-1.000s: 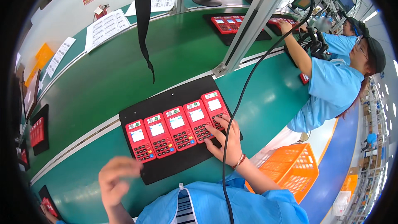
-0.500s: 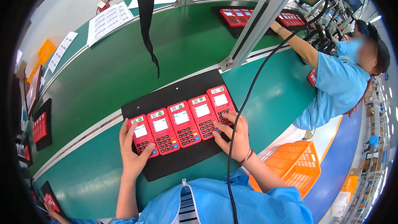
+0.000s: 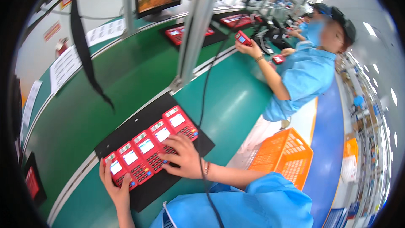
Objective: The person flips electronic handheld devices face up on a mat, presses the buttons on each keypad, and pushes the mat down the conveyor line.
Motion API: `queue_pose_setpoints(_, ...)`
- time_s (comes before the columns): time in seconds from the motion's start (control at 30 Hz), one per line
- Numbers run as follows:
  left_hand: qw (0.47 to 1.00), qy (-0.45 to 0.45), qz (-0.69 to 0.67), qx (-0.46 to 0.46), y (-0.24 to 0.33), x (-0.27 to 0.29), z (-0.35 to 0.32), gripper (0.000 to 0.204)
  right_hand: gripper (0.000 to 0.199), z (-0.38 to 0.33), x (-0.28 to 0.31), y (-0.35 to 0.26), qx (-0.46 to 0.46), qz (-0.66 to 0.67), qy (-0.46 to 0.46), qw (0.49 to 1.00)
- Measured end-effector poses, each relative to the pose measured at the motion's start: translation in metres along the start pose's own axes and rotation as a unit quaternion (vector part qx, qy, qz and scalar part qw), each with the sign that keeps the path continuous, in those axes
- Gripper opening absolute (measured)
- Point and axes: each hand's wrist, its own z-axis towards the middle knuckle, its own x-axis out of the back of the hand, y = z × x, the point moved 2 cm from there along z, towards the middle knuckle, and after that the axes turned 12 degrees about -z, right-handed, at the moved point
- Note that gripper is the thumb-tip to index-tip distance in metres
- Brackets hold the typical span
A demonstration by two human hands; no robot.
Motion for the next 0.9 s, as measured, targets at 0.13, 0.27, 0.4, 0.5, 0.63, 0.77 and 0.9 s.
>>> queue_pose_setpoints(0.13,1.000,-0.015,-0.009,0.003,0.0030,-0.0052,0.0010,0.062,0.041,-0.0050,-0.0017,0.0032,0.000,0.012,0.010,1.000)
queue_pose_setpoints(0.27,1.000,-0.019,0.010,-0.006,0.0046,-0.0083,0.0025,0.058,0.035,-0.0065,-0.0027,0.0036,-0.006,0.021,0.011,1.000)
queue_pose_setpoints(0.4,1.000,-0.010,-0.007,0.004,0.0036,-0.0074,0.0020,0.059,0.035,-0.0046,-0.0028,0.0040,-0.002,0.024,0.010,1.000)
queue_pose_setpoints(0.5,1.000,-0.006,-0.013,-0.002,0.0010,-0.0064,0.0015,0.061,0.035,-0.0049,-0.0040,0.0034,-0.002,0.026,0.015,1.000)
queue_pose_setpoints(0.63,1.000,-0.005,-0.021,-0.011,-0.0007,-0.0056,0.0010,0.063,0.033,-0.0055,-0.0049,0.0033,-0.006,0.024,0.014,1.000)
queue_pose_setpoints(0.77,1.000,-0.007,-0.008,-0.013,-0.0002,-0.0040,0.0000,0.067,0.032,-0.0050,-0.0029,0.0022,-0.003,0.015,0.009,1.000)
queue_pose_setpoints(0.9,1.000,-0.008,-0.017,-0.007,0.0004,-0.0057,-0.0004,0.070,0.032,-0.0057,-0.0020,0.0012,-0.006,0.013,0.013,1.000)
